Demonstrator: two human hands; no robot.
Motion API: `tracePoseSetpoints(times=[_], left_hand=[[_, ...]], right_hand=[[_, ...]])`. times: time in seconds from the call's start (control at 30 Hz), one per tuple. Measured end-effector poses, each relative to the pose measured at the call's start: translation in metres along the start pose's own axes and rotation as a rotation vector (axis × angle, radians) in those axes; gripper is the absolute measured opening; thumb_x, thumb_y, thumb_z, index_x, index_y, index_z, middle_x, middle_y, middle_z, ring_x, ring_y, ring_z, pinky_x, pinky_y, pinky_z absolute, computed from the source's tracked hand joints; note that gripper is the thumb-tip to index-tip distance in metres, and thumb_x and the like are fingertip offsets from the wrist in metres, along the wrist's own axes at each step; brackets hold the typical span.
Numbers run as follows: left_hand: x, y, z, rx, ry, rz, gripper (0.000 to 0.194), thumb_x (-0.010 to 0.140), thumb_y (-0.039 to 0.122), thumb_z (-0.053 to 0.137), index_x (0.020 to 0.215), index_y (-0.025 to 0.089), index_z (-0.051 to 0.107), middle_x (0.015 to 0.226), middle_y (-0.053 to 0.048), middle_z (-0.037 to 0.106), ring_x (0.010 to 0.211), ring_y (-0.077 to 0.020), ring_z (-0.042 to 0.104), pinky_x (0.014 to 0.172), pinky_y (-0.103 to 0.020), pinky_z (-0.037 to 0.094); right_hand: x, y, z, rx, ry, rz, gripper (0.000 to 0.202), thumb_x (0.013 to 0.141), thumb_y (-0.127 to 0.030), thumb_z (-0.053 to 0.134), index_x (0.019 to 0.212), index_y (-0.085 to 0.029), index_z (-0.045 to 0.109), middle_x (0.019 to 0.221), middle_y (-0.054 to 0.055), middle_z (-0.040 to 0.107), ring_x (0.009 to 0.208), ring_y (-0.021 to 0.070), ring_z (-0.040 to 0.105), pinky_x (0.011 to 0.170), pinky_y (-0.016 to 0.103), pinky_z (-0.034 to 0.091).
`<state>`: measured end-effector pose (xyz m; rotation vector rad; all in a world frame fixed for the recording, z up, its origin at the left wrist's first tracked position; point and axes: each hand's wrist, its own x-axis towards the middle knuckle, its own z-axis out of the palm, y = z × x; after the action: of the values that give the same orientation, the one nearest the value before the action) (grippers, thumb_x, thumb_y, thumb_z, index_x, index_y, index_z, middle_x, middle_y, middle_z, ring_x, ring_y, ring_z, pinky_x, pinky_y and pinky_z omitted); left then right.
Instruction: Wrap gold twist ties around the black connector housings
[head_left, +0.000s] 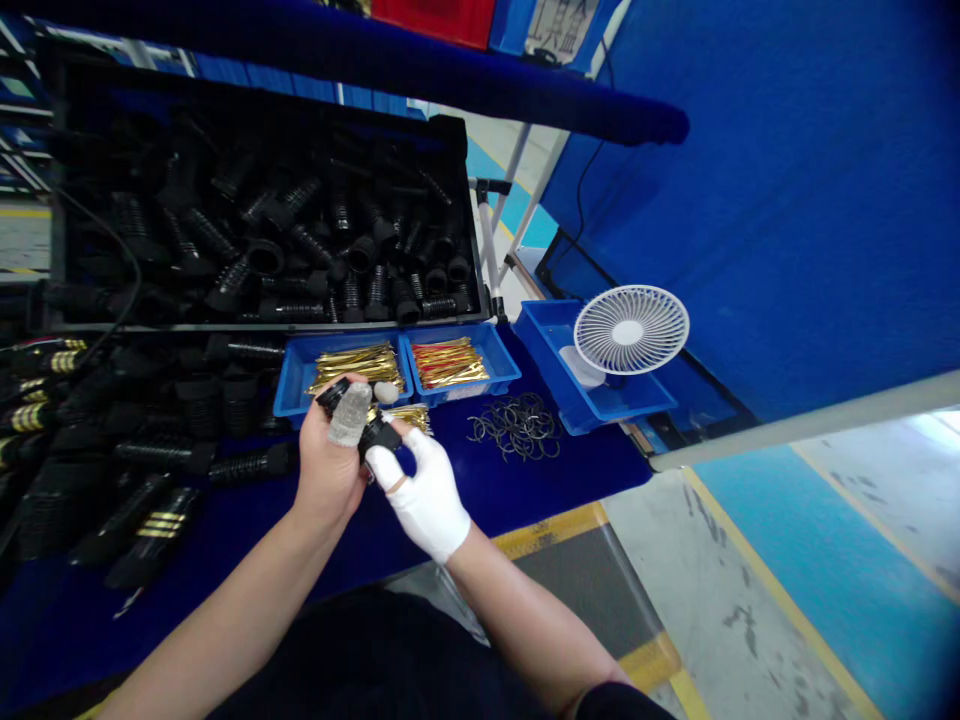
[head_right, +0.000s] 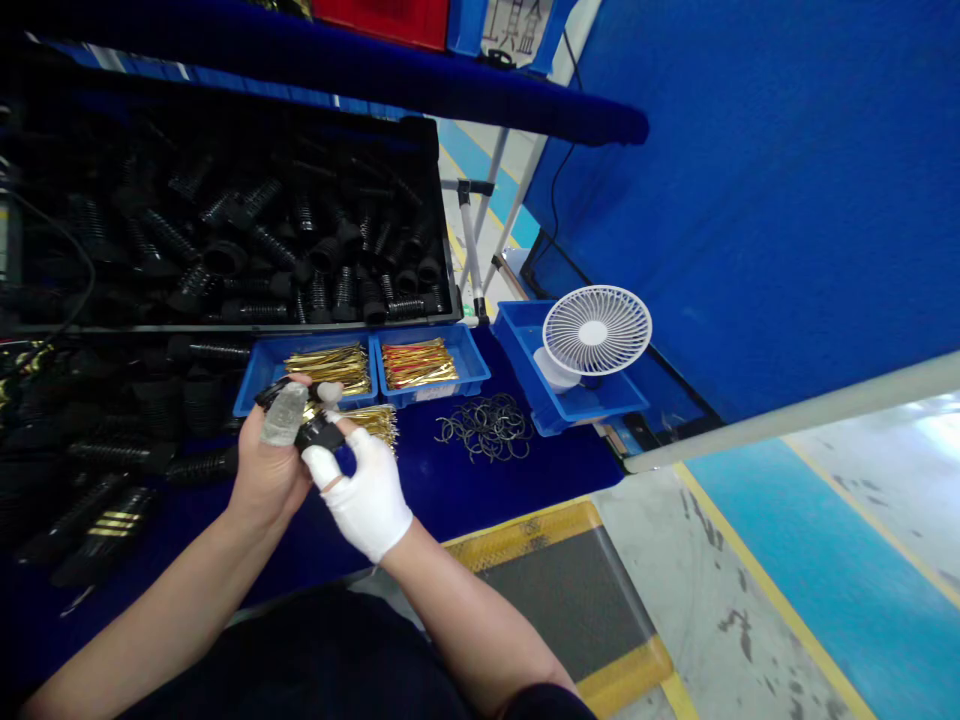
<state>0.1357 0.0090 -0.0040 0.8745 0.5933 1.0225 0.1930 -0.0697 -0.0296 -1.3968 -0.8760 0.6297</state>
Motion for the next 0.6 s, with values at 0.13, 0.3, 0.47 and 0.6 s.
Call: tracePoseSetpoints(times=[0.13, 0.3, 0.47, 0.6], left_hand=[[0.006, -0.012, 0.001, -0.034, 0.091, -0.015, 0.035, 0.071, 0.034, 0.087, 0.093, 0.018, 0.066, 0.085, -0.002, 0.076, 0.078, -0.0162, 0.072, 0.075, -0.026, 0.056], [0.008, -0.007, -0.003, -0.161, 0.1, -0.323, 0.025, 0.075, 0.034, 0.082, 0.083, 0.018, 0.065, 0.074, 0.001, 0.072, 0.067, -0.0158, 0.07, 0.069, -0.027, 0.059], [0.014, -0.001, -0.021, -0.254, -0.032, -0.482, 0.015, 0.09, 0.03, 0.068, 0.083, 0.018, 0.062, 0.069, 0.002, 0.062, 0.05, -0.0089, 0.056, 0.055, -0.025, 0.057], [0.005, -0.002, -0.018, -0.209, -0.081, -0.576, 0.011, 0.095, 0.027, 0.062, 0.094, 0.016, 0.066, 0.073, 0.0, 0.062, 0.053, -0.0091, 0.056, 0.058, -0.027, 0.059]], right_hand=[[-0.005, 0.005, -0.001, -0.629, 0.018, -0.228, 0.061, 0.09, -0.028, 0.061, 0.148, -0.022, 0.045, 0.122, 0.012, 0.067, 0.106, 0.0276, 0.066, 0.095, 0.04, 0.053], [-0.018, 0.013, -0.013, -0.876, -0.125, -0.308, 0.08, 0.089, -0.029, 0.064, 0.158, -0.022, 0.026, 0.125, 0.011, 0.065, 0.104, 0.0275, 0.065, 0.089, 0.037, 0.055], [-0.009, 0.035, -0.072, -0.942, -0.035, -0.215, 0.036, 0.099, -0.029, 0.052, 0.135, -0.027, 0.055, 0.125, 0.006, 0.064, 0.105, 0.019, 0.067, 0.089, 0.028, 0.053], [0.014, 0.056, -0.12, -1.225, 0.111, 0.127, 0.028, 0.091, -0.025, 0.063, 0.119, -0.023, 0.063, 0.125, 0.008, 0.061, 0.084, 0.0192, 0.069, 0.076, 0.031, 0.054]])
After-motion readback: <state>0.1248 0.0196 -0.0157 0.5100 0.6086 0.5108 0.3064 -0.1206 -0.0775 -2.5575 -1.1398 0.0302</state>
